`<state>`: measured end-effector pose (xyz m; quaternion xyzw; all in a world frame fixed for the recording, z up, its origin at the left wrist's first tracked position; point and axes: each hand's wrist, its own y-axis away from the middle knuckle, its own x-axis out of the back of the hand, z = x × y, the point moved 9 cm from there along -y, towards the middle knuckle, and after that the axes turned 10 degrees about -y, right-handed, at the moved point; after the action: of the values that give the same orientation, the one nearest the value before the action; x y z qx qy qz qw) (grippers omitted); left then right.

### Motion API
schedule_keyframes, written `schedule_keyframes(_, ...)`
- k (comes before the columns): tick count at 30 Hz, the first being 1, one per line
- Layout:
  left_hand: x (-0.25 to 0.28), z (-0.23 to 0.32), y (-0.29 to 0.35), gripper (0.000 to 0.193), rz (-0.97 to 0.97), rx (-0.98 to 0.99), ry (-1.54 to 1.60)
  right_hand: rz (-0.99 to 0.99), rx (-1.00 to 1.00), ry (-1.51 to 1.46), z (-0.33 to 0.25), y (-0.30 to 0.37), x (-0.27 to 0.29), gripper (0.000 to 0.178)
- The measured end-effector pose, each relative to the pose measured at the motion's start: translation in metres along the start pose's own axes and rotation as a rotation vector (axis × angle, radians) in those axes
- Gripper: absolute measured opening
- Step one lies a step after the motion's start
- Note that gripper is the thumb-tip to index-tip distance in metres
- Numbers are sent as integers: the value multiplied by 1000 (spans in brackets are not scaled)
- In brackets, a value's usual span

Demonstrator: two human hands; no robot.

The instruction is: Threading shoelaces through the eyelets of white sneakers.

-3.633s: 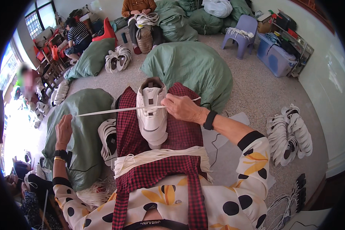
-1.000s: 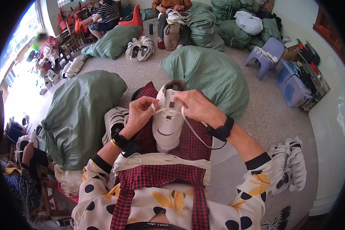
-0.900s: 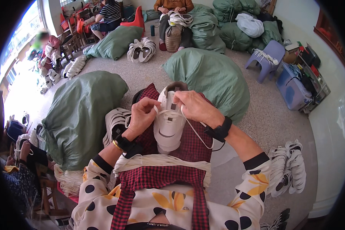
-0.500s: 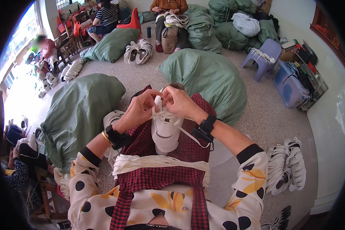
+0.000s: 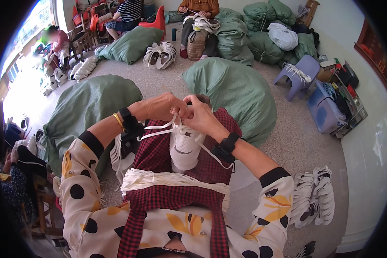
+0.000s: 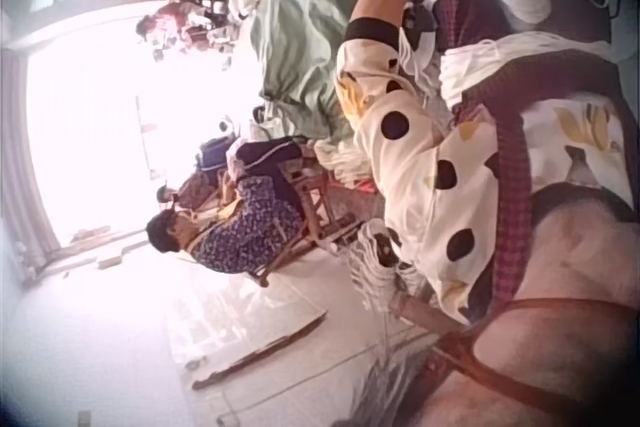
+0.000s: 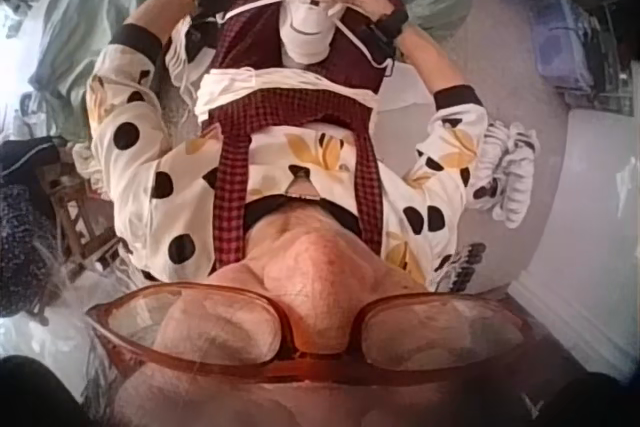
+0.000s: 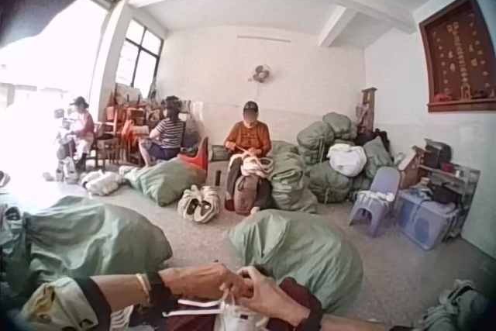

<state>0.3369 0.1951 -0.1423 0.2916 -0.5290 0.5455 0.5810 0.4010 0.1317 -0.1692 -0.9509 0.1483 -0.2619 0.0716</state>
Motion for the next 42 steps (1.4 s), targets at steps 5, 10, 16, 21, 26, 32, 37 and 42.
schedule_keyframes(5,-1,4,2,17,24,13,62,62,155,169,-22,10,24,33)
schedule_keyframes(10,-2,19,-1,23,-14,21,99,139,1,428,-35,47,108,26)
schedule_keyframes(16,18,57,-39,19,333,-37,160,-41,-165,160,-33,63,107,27)
schedule_keyframes(21,9,61,-45,24,212,46,256,-35,-166,18,-28,53,103,32)
schedule_keyframes(26,19,29,2,24,205,404,502,-20,-4,-70,-7,27,70,37)
schedule_keyframes(32,-1,10,29,22,175,579,356,-21,11,415,16,10,48,40)
schedule_keyframes(37,-7,12,31,14,367,438,200,-56,-209,-30,39,13,46,34)
schedule_keyframes(42,-13,17,31,12,460,453,131,-120,-218,-475,47,17,37,24)
